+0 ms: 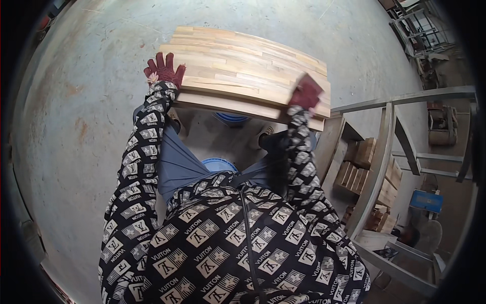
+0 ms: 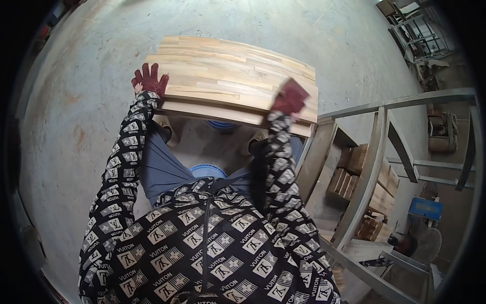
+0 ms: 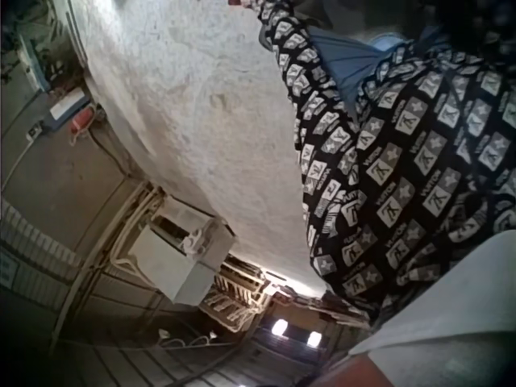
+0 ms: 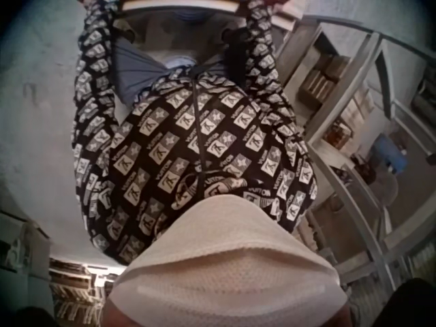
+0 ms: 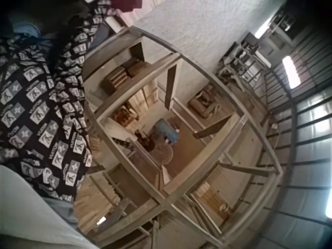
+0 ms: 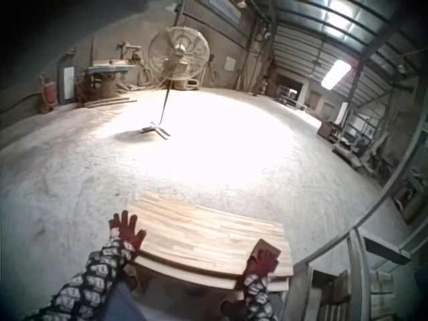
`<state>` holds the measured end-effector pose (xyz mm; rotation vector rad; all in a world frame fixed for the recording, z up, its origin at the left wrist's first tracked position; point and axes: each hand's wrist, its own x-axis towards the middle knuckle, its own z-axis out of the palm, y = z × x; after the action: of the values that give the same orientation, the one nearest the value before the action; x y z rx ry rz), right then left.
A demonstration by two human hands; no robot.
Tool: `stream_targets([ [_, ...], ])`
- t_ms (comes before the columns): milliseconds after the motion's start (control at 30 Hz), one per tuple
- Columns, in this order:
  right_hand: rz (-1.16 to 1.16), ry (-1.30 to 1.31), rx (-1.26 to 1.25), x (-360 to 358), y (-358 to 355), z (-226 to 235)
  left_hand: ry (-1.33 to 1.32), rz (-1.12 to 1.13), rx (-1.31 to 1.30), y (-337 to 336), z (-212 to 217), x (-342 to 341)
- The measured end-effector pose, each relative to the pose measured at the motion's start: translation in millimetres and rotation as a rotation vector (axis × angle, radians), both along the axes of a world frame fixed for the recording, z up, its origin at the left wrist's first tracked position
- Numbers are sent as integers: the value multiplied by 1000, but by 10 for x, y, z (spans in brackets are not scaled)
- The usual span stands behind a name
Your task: Sanding the surface of a wooden block by hand using a piece of sandpaper.
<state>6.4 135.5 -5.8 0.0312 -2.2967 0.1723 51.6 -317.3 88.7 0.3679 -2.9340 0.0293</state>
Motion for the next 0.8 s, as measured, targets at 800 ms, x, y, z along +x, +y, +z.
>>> stream_targets([
  [800, 29, -125, -275, 221, -676, -619, -5, -13, 8, -14, -28, -4],
])
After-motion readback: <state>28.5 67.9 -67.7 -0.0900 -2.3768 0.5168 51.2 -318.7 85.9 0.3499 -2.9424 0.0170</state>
